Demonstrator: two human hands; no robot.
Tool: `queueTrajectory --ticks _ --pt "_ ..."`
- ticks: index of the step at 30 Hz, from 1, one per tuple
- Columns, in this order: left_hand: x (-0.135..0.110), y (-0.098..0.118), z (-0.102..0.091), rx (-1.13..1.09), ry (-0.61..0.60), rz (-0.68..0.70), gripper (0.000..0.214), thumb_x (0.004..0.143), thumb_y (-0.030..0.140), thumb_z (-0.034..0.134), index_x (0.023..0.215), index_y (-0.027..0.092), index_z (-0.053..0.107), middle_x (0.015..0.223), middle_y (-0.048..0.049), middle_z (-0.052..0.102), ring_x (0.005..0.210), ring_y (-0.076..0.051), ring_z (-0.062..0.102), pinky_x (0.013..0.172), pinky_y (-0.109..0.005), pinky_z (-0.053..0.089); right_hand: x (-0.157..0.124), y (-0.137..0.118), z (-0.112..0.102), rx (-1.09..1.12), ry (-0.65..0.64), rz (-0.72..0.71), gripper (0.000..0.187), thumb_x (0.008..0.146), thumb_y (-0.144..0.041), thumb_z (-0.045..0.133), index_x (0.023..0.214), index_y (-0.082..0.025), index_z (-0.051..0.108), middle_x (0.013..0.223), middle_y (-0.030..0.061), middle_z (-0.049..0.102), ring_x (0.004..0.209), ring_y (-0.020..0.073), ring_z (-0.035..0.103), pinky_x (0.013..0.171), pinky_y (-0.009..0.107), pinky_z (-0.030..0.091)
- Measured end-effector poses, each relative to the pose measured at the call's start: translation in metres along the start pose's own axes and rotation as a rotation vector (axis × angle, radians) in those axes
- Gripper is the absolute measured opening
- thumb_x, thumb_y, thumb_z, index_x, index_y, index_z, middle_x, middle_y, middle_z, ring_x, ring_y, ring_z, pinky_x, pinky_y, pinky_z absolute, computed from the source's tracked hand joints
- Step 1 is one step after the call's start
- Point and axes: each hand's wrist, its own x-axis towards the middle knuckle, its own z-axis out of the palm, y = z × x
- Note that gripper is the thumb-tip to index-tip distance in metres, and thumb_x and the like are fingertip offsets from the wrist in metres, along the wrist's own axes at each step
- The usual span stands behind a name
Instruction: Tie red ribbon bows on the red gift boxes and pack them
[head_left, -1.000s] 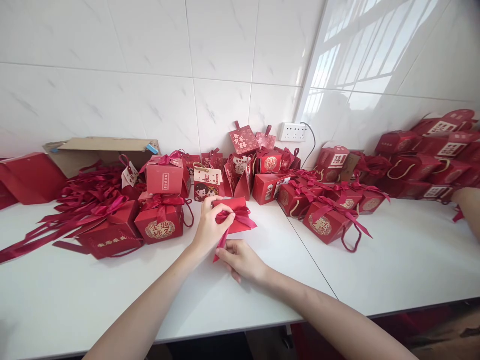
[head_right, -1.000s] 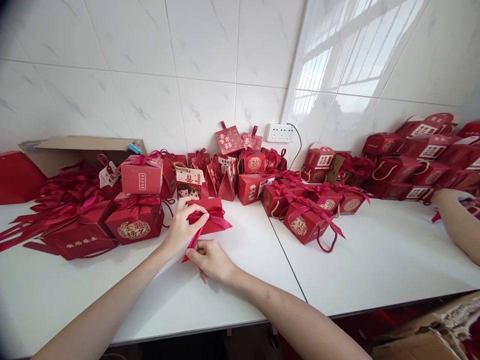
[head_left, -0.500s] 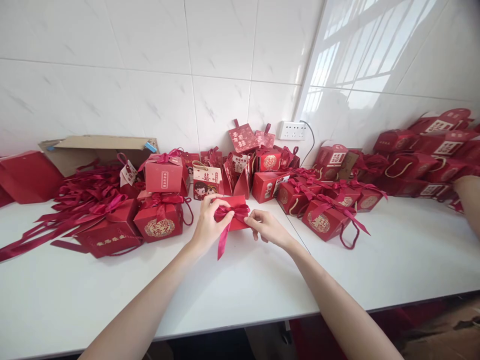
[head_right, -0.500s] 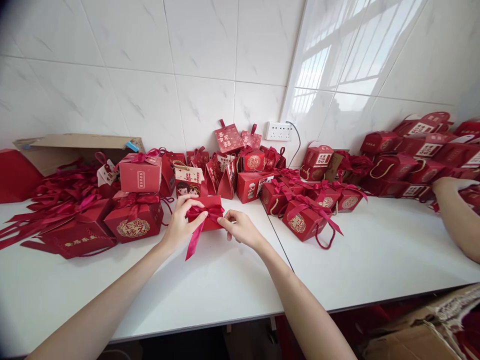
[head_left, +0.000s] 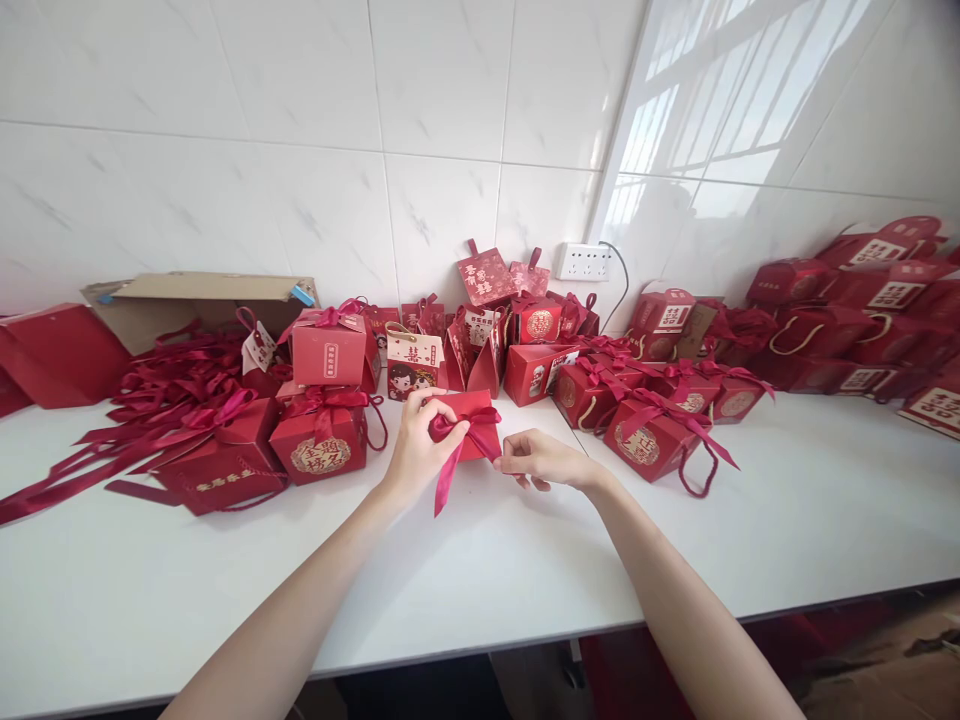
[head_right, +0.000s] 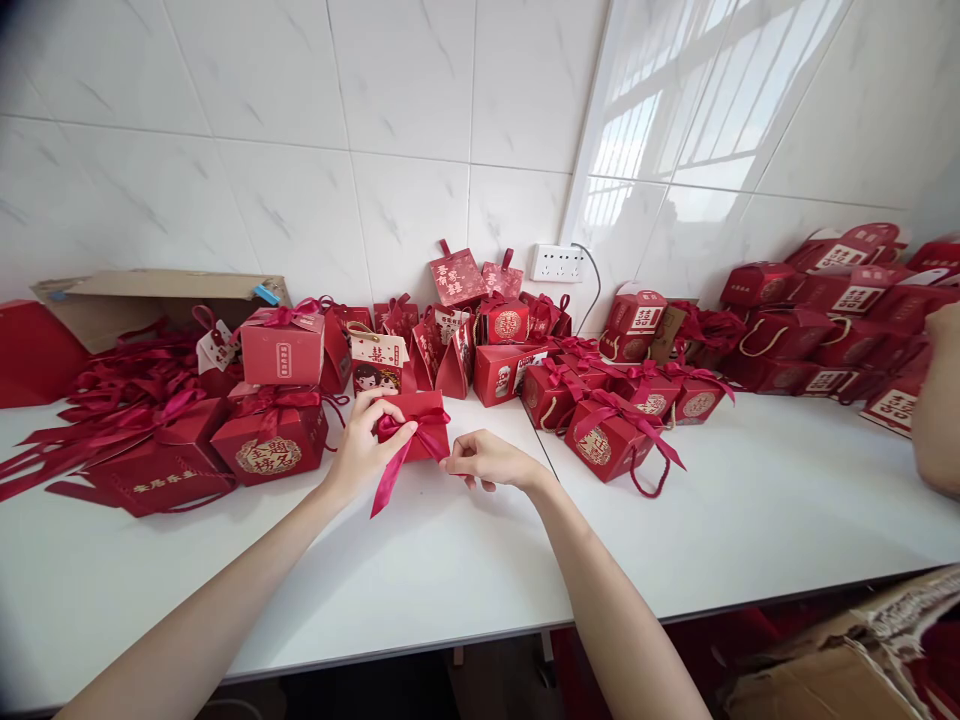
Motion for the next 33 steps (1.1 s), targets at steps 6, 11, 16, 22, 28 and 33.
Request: queueTrajectory --ticks 6,11,16,22,28,33 --pt "0.001 -0.002 -0.001 -0.022 -0.006 0.001 0.013 0.077 0.027 0.06 0.072 0.02 0.05 0.107 -0.0056 0.048 0.113 -0.022 0.048 0.098 -0.039 0.04 -0.002 0.005 -0.012 -0.122 0.017 0.012 0.035 0.068 -0.049 0.067 0.066 -0.017 0.054 0.063 -0.0013 0.051 0.05 0.0085 0.043 0.035 0.018 0.032" --pt "-0.003 0.0 -0.001 -0.011 -0.052 0.07 0.008 0.085 0.028 0.048 0.081 0.021 0.05 0.109 -0.007 0.049 0.117 -0.022 0.046 0.099 -0.041 0.039 0.01 0.007 0.004 -0.058 0.579 -0.417 0.032 0.073 -0.05 0.064 0.082 -0.021 0.053 0.091 0.0037 0.052 0.085 0.017 0.054 0.067 0.028 0.051" --pt "-0.011 -0.005 0.004 -0.052 -0.029 0.137 0.013 0.084 0.028 0.046 0.094 0.022 0.04 0.12 -0.0114 0.047 0.121 -0.022 0.044 0.097 -0.042 0.041 0.02 0.009 0.024 0.023 0.654 -0.497 0.026 0.076 -0.043 0.062 0.071 -0.021 0.049 0.095 0.0039 0.047 0.093 0.0179 0.053 0.077 0.033 0.052" --pt "-0.013 -0.007 0.004 0.0 0.019 0.165 0.005 0.086 0.025 0.043 0.084 0.023 0.04 0.123 -0.0117 0.047 0.124 -0.023 0.042 0.1 -0.045 0.039 0.022 0.012 0.026 0.062 0.67 -0.496 0.026 0.077 -0.042 0.062 0.067 -0.021 0.048 0.093 0.0031 0.047 0.092 0.0171 0.053 0.077 0.033 0.053" --pt "-0.012 -0.005 0.007 -0.006 0.13 0.154 0.012 0.087 0.026 0.045 0.078 0.022 0.039 0.119 -0.0097 0.048 0.122 -0.022 0.044 0.1 -0.043 0.039 0.025 0.014 0.027 0.057 0.703 -0.501 0.025 0.076 -0.042 0.061 0.068 -0.021 0.049 0.093 0.0036 0.048 0.09 0.0171 0.053 0.075 0.032 0.053" --pt "-0.013 -0.007 0.016 -0.007 0.258 0.089 0.016 0.088 0.034 0.047 0.08 0.022 0.041 0.107 -0.0078 0.05 0.112 -0.021 0.049 0.094 -0.039 0.042 0.027 0.016 0.028 0.072 0.731 -0.498 0.026 0.075 -0.046 0.062 0.071 -0.021 0.053 0.09 0.0035 0.05 0.086 0.0175 0.055 0.072 0.032 0.053"
